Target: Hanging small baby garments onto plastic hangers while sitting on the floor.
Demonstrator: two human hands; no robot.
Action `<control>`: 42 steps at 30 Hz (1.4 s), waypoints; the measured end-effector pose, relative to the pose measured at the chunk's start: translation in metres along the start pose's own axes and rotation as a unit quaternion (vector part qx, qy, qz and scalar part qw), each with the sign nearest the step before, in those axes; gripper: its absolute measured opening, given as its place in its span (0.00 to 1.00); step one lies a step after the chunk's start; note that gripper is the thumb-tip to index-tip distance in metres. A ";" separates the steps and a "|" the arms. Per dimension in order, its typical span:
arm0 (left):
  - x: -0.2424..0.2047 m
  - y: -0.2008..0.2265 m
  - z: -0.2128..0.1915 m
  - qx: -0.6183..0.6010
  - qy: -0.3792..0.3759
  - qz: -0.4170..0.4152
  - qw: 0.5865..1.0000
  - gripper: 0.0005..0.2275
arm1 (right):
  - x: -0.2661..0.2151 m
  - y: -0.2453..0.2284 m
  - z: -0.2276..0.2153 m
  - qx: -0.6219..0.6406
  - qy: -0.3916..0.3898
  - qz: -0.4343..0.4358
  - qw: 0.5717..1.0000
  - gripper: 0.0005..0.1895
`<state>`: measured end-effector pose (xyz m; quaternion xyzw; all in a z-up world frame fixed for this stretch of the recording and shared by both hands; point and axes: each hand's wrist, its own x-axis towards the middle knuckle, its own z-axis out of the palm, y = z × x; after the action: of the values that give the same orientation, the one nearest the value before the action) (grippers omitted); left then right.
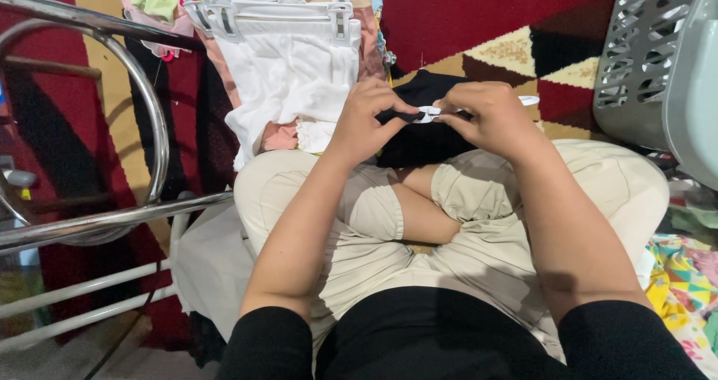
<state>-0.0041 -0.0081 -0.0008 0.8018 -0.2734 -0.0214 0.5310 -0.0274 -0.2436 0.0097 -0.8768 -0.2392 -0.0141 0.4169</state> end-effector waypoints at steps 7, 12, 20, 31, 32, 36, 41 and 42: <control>-0.004 -0.012 0.008 -0.015 0.013 -0.060 0.998 0.06 | 0.001 -0.002 -0.002 0.007 0.000 0.018 1.000 0.05; -0.001 -0.002 0.006 -0.088 0.017 -0.152 0.984 0.06 | 0.002 0.010 0.003 0.047 0.005 0.015 0.999 0.08; -0.003 -0.031 0.011 -0.127 0.032 -0.248 0.960 0.11 | 0.009 0.021 0.015 0.108 0.031 0.027 0.993 0.13; -0.003 -0.042 0.013 -0.087 0.051 -0.253 0.962 0.09 | 0.012 0.018 0.026 0.108 0.085 0.003 0.990 0.12; -0.003 -0.044 0.013 -0.086 0.052 -0.252 0.962 0.09 | 0.012 0.019 0.027 0.108 0.086 0.002 0.990 0.12; -0.004 -0.050 0.015 -0.097 0.051 -0.262 0.959 0.09 | 0.011 0.021 0.031 0.100 0.104 -0.025 0.989 0.12; -0.004 -0.061 0.019 -0.116 0.053 -0.276 0.953 0.08 | 0.012 0.027 0.036 0.091 0.133 -0.036 0.986 0.13; -0.004 -0.063 0.020 -0.129 0.051 -0.285 0.949 0.09 | 0.012 0.030 0.037 0.095 0.140 -0.035 0.985 0.12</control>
<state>0.0121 -0.0045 -0.0649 0.7710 -0.0014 -0.1658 0.6149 -0.0103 -0.2274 -0.0336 -0.8136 -0.2092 -0.1288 0.5269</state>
